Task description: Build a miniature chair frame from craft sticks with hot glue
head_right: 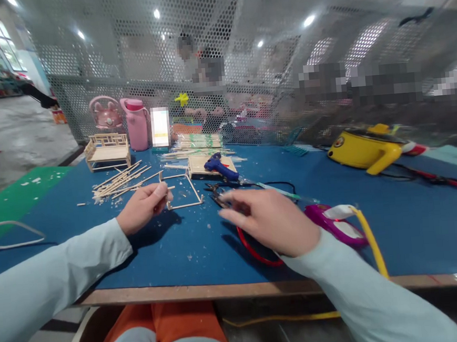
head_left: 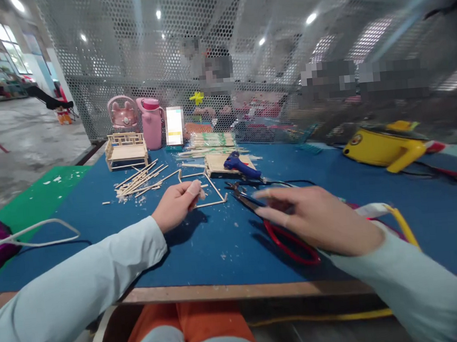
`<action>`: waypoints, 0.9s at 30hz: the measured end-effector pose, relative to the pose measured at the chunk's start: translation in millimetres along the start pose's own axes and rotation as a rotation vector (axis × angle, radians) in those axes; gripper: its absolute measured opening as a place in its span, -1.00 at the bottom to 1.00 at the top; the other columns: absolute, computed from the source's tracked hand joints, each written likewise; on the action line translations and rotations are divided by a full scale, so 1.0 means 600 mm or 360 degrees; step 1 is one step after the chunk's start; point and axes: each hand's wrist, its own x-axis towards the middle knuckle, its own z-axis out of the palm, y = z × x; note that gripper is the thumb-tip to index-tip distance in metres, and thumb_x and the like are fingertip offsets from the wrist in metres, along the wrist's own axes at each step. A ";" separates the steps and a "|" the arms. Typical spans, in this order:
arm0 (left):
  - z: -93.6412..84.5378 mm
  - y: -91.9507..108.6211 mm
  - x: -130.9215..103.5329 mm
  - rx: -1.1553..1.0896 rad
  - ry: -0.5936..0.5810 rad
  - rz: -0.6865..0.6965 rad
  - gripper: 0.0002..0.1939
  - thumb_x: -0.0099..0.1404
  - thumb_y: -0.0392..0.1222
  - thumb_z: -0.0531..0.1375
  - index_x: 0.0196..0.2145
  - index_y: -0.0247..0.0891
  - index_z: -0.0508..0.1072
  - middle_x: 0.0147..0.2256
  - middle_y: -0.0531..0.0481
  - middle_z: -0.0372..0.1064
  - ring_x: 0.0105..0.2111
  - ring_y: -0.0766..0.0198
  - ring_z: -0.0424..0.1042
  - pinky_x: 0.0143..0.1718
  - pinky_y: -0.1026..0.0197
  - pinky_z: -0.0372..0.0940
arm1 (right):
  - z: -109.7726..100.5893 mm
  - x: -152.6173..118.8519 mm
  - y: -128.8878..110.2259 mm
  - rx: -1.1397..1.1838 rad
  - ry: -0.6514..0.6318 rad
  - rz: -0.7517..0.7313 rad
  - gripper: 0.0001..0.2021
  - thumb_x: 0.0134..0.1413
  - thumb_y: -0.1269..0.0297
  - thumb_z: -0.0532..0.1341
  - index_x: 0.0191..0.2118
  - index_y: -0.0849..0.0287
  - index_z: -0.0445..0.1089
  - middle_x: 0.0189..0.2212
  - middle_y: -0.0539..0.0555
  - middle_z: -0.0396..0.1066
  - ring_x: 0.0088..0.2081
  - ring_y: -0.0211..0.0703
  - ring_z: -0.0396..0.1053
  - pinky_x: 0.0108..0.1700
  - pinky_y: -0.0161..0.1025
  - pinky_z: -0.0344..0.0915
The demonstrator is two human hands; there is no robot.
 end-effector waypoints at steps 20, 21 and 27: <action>-0.018 -0.008 0.011 0.0001 0.0021 -0.0180 -0.62 0.25 0.08 -0.04 -0.48 -0.29 0.28 -0.62 0.10 0.18 -0.70 0.48 0.07 -0.68 0.36 -0.05 | 0.129 0.108 -0.074 0.1741 0.0214 0.0084 -0.80 -0.20 0.18 0.25 -0.47 0.23 0.38 -0.64 -0.09 0.30 -0.61 -0.39 0.18 -0.50 -0.34 0.20; -0.025 -0.012 0.015 0.0072 0.0086 -0.0158 -0.70 0.26 0.00 -0.02 -0.40 -0.29 0.31 -0.59 0.09 0.21 -0.68 0.47 0.10 -0.67 0.37 -0.02 | 0.133 0.110 -0.067 0.1605 0.0183 0.0084 -0.82 -0.18 0.21 0.24 -0.48 0.24 0.38 -0.65 -0.09 0.30 -0.62 -0.38 0.18 -0.50 -0.34 0.19; -0.055 -0.037 0.031 0.0499 -0.0160 -0.0045 -0.34 -0.07 -0.51 0.20 0.03 -0.36 0.15 -0.36 0.01 0.37 -0.45 0.44 0.29 -0.30 0.29 0.22 | 0.159 0.115 -0.046 0.0769 0.0068 -0.0151 -0.91 -0.11 0.37 0.20 -0.48 0.22 0.46 -0.50 0.04 0.47 -0.46 -0.27 0.33 -0.35 -0.32 0.21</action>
